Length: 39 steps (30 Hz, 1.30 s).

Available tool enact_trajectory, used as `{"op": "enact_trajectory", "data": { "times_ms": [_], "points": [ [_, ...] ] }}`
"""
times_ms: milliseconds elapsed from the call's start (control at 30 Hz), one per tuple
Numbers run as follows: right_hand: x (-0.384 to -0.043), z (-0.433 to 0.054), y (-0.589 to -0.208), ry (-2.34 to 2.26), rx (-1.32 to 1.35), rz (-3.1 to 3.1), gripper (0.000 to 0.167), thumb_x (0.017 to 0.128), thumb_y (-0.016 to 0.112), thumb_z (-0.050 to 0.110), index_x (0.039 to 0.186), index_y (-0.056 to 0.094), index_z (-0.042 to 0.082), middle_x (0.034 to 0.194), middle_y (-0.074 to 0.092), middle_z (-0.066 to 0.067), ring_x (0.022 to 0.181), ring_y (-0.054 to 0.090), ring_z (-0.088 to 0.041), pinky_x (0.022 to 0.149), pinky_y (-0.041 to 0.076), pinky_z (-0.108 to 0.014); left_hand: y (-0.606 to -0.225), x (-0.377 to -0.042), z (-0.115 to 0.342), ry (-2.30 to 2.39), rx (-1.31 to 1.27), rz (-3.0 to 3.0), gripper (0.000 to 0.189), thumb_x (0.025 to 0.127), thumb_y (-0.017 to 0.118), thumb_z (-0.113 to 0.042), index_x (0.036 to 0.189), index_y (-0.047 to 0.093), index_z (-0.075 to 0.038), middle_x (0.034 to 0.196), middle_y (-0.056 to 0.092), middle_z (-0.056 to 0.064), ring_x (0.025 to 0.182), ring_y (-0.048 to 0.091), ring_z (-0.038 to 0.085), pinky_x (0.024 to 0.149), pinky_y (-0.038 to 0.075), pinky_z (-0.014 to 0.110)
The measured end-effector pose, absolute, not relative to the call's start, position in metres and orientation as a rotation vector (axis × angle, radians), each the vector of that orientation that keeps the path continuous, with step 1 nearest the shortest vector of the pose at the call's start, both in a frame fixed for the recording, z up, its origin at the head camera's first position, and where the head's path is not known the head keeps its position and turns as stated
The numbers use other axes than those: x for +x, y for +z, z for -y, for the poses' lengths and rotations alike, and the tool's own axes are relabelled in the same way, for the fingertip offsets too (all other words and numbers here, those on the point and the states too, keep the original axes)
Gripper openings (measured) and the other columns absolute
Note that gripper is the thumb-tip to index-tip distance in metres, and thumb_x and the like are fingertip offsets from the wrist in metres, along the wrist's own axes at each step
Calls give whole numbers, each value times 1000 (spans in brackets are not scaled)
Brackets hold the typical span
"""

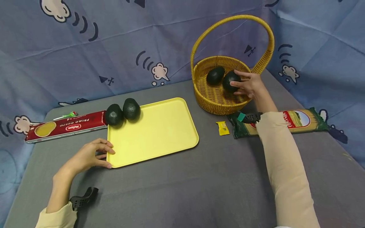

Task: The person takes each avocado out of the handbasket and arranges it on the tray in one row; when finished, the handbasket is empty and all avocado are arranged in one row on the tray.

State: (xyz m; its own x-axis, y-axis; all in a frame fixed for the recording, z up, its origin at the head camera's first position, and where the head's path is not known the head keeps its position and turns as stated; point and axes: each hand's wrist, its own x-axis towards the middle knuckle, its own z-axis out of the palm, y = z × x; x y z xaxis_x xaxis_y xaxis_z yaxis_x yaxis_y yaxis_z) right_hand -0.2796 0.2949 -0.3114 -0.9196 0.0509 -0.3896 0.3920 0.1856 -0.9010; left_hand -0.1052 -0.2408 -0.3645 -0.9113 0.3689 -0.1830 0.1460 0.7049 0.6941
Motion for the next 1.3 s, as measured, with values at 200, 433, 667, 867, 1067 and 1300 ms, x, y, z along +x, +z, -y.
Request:
{"op": "enact_trajectory", "data": {
  "times_ms": [200,433,667,867,1067,1300],
  "points": [
    [-271,-288,-312,-1817,333,-2188,73,87,69,18,149,32,30,159,2,-12,134,39,-25,73,61,-27,-364,-104,242,1028,393,-2614,36,63,88,-8,93,70,3,113,52,18,101,58,33,83,58,34],
    [-261,-279,-311,-1966,291,-2067,73,86,69,10,147,35,30,160,1,-9,145,8,-29,69,61,-27,-364,-103,243,1028,408,-2627,36,63,89,-9,92,70,2,112,52,17,101,58,33,83,58,34],
    [-249,-271,-308,-2025,225,-2039,71,88,67,8,147,36,29,159,1,-13,144,12,-34,73,61,-28,-364,-103,243,1019,421,-2634,36,63,89,-9,92,71,1,112,53,17,100,58,32,82,58,33],
    [-235,-262,-304,-2120,188,-2007,71,85,70,8,146,40,28,160,6,-11,144,13,-32,72,61,-30,-364,-104,242,1017,413,-2627,36,63,88,-10,93,71,1,112,52,17,101,57,33,83,58,33],
    [-222,-252,-303,-2190,40,-1985,70,86,69,5,146,40,24,155,19,-14,141,27,-29,76,60,-33,-364,-103,241,1008,430,-2630,36,64,88,-10,93,71,1,112,53,17,101,58,32,82,58,32],
    [-214,-239,-307,-2213,-174,-1961,63,91,61,-1,147,40,20,159,9,-12,143,20,-32,77,60,-32,-365,-104,241,1035,428,-2616,36,64,88,-9,93,70,2,113,53,18,100,58,32,83,58,32]
  ]
}}
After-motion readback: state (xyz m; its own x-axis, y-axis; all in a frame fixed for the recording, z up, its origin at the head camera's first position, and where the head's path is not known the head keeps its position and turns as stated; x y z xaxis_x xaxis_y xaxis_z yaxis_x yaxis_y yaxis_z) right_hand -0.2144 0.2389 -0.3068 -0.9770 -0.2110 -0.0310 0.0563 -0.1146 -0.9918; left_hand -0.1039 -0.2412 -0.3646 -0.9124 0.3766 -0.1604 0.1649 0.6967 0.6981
